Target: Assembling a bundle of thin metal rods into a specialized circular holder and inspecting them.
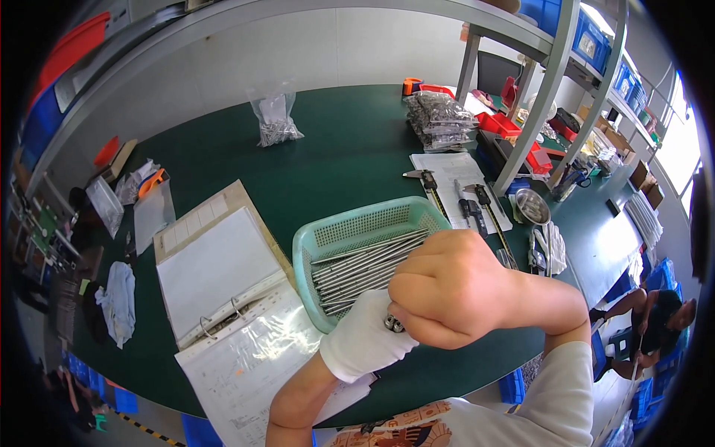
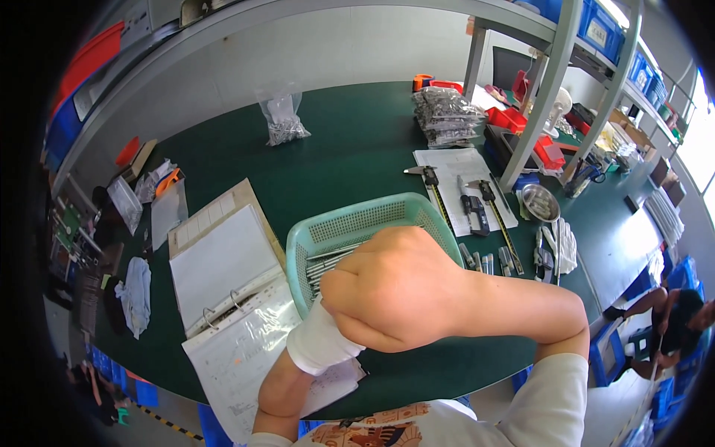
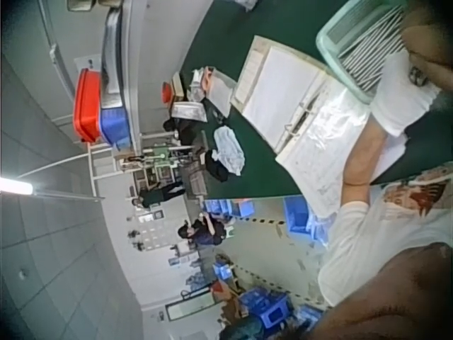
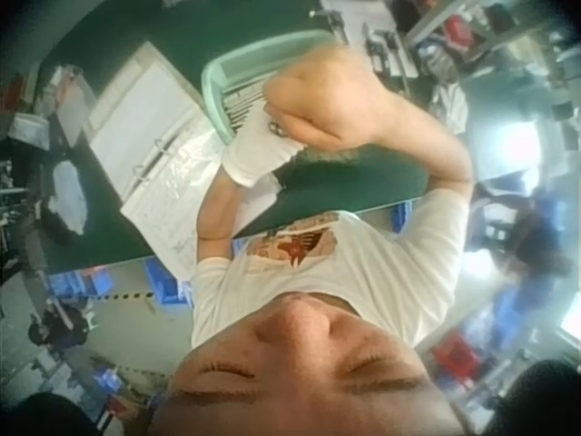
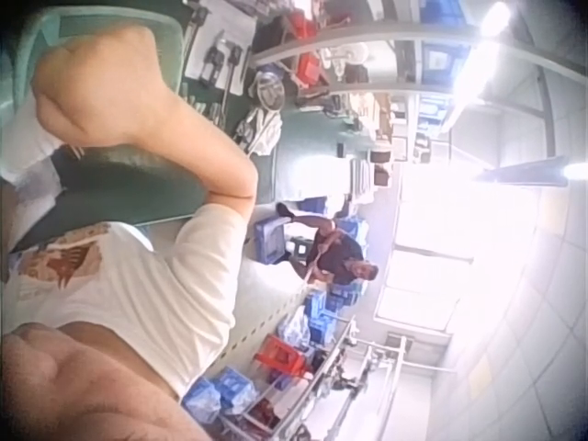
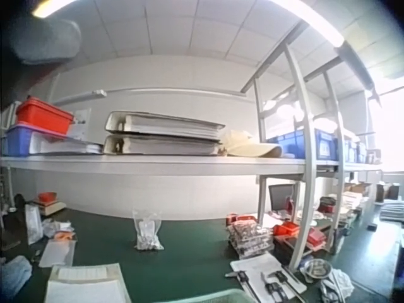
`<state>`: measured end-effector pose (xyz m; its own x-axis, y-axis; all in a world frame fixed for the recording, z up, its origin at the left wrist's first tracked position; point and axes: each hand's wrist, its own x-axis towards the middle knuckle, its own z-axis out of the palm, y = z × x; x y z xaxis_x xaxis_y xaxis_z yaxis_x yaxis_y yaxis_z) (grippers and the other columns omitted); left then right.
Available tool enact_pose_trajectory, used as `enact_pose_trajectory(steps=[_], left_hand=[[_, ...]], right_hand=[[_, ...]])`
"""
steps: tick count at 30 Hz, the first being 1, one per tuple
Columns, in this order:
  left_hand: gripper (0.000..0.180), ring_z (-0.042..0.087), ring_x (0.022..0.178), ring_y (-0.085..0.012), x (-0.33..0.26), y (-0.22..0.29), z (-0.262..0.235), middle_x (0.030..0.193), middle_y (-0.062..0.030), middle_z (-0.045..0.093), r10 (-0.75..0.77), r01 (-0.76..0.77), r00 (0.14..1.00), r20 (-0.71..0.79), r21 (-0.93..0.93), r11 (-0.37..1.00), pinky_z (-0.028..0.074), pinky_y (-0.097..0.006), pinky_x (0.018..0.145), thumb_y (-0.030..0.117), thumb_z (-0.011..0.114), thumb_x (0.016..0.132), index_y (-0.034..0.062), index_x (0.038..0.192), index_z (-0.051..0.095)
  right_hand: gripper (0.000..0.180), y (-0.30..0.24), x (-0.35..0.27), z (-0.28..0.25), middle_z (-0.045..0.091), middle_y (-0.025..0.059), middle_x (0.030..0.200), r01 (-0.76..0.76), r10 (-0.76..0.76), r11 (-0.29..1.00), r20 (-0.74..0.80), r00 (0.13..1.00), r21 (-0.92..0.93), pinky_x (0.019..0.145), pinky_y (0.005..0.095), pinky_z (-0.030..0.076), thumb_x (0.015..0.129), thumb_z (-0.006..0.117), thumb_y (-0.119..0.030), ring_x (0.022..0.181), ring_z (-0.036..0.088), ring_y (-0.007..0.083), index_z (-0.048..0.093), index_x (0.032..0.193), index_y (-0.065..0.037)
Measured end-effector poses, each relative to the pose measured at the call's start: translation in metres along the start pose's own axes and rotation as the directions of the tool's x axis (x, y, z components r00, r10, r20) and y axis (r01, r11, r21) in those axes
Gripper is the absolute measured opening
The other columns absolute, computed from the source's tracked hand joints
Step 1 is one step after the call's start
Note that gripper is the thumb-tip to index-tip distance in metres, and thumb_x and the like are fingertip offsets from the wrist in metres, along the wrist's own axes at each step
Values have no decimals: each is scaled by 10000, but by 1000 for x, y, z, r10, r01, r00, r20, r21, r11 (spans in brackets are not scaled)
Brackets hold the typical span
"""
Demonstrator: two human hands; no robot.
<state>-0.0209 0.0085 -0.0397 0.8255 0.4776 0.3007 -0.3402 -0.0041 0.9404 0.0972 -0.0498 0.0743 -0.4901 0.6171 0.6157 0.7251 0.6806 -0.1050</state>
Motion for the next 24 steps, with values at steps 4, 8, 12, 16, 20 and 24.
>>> enact_pose_trajectory(steps=[4,8,12,16,20,24], left_hand=[[153,547,585,-200,1,23,2,656,-131,579,-29,25,999,21,157,987,444,-305,584,93,627,717,-14,812,572],[148,568,626,-280,3,-9,1,698,-152,585,15,-14,999,50,-28,1000,447,-325,600,94,626,727,-4,822,569],[144,578,653,-319,3,-1,1,714,-169,584,37,-39,998,57,28,999,444,-338,599,97,626,732,-4,814,564],[142,577,646,-313,0,1,0,703,-167,581,11,-12,999,43,19,1000,442,-340,593,91,626,726,-3,813,563],[133,570,624,-296,0,7,-2,686,-159,578,-34,34,999,38,5,999,445,-330,591,81,620,717,-2,808,568],[129,555,603,-268,0,39,-4,674,-148,575,1,-38,988,156,239,970,448,-316,594,64,610,702,-5,805,575]], right_hand=[[136,-3,1,-8,457,44,542,-8,10,996,23,1000,-92,401,340,346,638,598,-105,441,460,232,481,591,-54],[136,-9,6,-15,460,41,541,-3,2,997,-15,1000,-81,397,335,340,641,589,-104,432,454,227,474,583,-59],[131,-5,-2,-4,449,41,528,-10,10,1000,-40,999,4,389,333,335,646,577,-103,422,448,227,474,577,-60],[124,-5,0,-4,451,41,528,-11,11,1000,-37,999,-8,387,334,336,652,577,-105,422,450,229,484,586,-55],[120,-3,1,-5,463,38,536,-15,15,1000,-13,1000,14,387,333,340,648,580,-106,424,452,232,487,591,-54],[124,-6,0,-8,473,39,542,0,0,1000,48,999,6,387,338,346,645,593,-116,430,463,235,493,603,-56]])
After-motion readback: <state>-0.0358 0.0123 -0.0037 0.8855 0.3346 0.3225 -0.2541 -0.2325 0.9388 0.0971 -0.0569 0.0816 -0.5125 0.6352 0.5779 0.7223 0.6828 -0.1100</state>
